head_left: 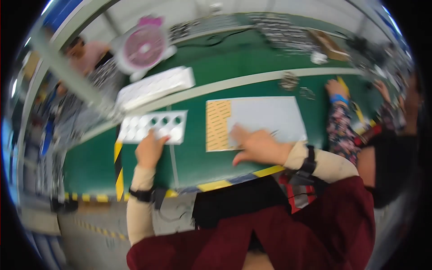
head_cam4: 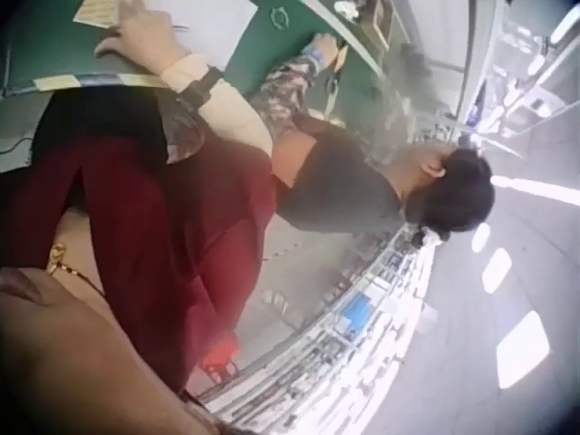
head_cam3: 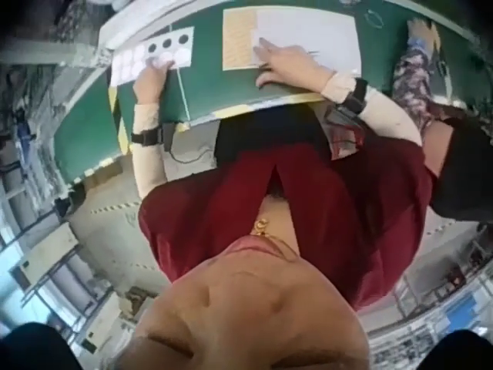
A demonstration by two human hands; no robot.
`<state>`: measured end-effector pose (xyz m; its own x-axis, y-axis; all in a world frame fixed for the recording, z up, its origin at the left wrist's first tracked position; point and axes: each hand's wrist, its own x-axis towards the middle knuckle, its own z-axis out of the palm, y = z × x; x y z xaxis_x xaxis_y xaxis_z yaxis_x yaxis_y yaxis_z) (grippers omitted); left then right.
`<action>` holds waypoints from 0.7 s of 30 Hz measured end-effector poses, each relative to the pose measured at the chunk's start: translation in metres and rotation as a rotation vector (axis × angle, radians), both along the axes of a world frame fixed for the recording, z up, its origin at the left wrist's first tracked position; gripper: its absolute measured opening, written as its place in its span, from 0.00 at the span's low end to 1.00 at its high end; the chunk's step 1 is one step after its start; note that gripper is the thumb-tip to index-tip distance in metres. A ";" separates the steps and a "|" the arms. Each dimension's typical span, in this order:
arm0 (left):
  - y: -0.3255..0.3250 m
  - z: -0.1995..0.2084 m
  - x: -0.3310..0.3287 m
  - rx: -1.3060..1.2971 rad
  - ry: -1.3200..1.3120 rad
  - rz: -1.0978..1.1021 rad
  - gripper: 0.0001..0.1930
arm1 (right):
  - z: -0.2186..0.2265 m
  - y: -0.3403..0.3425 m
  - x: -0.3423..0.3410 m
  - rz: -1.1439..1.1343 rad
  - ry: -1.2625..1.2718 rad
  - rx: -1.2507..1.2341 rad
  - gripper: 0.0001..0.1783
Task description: Assembling and inspecting small electronic components on a factory production line.
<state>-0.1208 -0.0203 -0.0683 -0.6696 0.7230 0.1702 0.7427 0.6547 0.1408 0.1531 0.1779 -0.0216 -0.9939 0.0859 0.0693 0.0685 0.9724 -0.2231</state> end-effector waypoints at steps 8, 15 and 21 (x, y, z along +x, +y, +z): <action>0.021 0.007 0.010 0.028 -0.060 -0.040 0.27 | 0.010 -0.027 0.069 0.254 0.071 0.215 0.17; 0.020 0.027 0.017 0.003 -0.128 -0.017 0.27 | 0.151 0.017 0.044 -0.040 0.449 0.070 0.08; 0.018 0.047 0.023 0.043 -0.094 -0.014 0.26 | 0.274 0.095 0.013 -0.352 0.552 -0.485 0.15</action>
